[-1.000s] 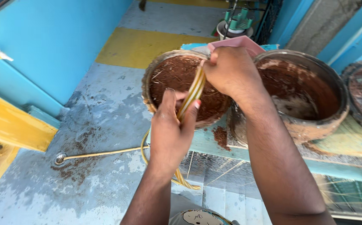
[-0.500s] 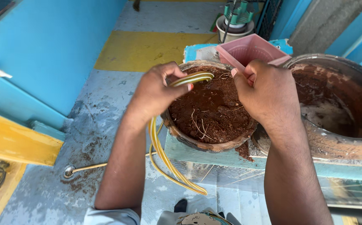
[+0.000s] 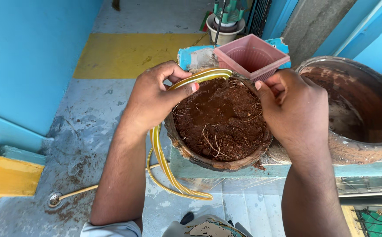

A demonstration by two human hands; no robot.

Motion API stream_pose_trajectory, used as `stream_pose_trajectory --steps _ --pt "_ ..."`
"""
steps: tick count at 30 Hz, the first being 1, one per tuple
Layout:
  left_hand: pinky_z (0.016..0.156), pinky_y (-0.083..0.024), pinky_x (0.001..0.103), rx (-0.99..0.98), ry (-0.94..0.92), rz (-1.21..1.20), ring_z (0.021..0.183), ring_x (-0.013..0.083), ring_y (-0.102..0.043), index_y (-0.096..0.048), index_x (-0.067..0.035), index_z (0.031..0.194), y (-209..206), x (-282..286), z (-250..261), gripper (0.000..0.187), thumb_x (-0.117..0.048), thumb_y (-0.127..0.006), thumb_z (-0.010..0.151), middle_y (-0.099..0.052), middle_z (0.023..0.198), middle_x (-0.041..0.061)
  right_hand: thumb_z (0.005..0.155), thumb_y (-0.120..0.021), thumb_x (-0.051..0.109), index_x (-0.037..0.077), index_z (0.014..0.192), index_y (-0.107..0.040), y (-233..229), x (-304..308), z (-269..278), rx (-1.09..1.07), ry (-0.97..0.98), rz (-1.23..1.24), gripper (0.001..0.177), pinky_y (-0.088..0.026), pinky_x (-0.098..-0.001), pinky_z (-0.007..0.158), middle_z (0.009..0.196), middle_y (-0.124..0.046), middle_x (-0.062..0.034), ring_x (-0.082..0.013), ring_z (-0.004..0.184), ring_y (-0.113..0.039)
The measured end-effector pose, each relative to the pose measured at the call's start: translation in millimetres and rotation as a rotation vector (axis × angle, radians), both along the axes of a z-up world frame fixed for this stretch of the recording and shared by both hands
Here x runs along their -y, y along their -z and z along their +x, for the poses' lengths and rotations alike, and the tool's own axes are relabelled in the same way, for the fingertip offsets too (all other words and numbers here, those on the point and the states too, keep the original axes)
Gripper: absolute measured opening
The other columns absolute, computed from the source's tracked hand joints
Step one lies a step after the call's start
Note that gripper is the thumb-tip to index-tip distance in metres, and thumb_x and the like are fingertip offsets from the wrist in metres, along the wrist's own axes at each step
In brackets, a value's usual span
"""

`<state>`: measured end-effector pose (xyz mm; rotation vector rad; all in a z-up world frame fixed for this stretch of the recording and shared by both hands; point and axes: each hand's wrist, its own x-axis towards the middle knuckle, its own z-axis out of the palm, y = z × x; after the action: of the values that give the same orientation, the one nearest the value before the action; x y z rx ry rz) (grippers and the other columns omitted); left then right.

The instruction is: The person cleans debris and moss from inside several clay plant pots using a yellow hose and their hands.

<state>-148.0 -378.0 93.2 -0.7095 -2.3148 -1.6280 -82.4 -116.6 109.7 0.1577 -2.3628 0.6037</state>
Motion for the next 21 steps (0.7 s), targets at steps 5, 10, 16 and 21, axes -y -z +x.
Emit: stream_pose_trajectory --steps 5,10,16,21 --pt "0.075 -0.055 0.028 -0.164 0.076 0.034 0.083 0.0092 -0.068 -0.074 -0.006 0.097 -23.7 -12.2 10.9 0.017 -0.017 -0.084 0.089 -0.077 0.094 0.001 0.096 -0.081 0.008 0.001 0.101 -0.072 -10.7 -13.7 6.3 -0.094 0.008 0.108 0.012 -0.059 -0.0323 0.066 0.091 -0.075 -0.0116 -0.0191 0.074 -0.073" --pt "0.070 -0.052 0.028 -0.318 0.195 -0.132 0.078 0.0083 -0.069 -0.077 -0.007 0.092 -56.7 -56.0 -10.2 0.018 -0.018 -0.089 0.085 -0.077 0.085 0.001 0.093 -0.079 0.000 -0.004 0.121 -0.070 -39.3 -47.7 26.2 -0.165 0.073 0.151 0.030 -0.057 -0.0329 0.064 0.104 -0.072 -0.0157 -0.0218 0.075 -0.071" --pt "0.061 -0.055 0.028 -0.142 0.372 -0.070 0.071 0.0094 -0.072 -0.074 -0.008 0.088 -82.9 -110.0 -15.8 0.016 -0.019 -0.086 0.083 -0.077 0.079 0.000 0.081 -0.086 0.008 0.008 0.130 -0.071 -52.4 -91.4 46.1 -0.018 0.017 0.081 0.052 -0.058 -0.0331 0.073 0.109 -0.069 -0.0149 -0.0205 0.084 -0.071" --pt "0.058 -0.051 0.033 -0.404 0.223 -0.364 0.065 0.0153 -0.068 -0.076 -0.007 0.077 -89.9 -166.2 -24.3 0.024 -0.022 -0.096 0.074 -0.071 0.074 0.004 0.086 -0.087 0.013 0.011 0.134 -0.072 -38.7 -123.1 45.4 0.040 0.077 0.067 0.051 -0.059 -0.0341 0.080 0.112 -0.069 -0.0136 -0.0187 0.087 -0.073"
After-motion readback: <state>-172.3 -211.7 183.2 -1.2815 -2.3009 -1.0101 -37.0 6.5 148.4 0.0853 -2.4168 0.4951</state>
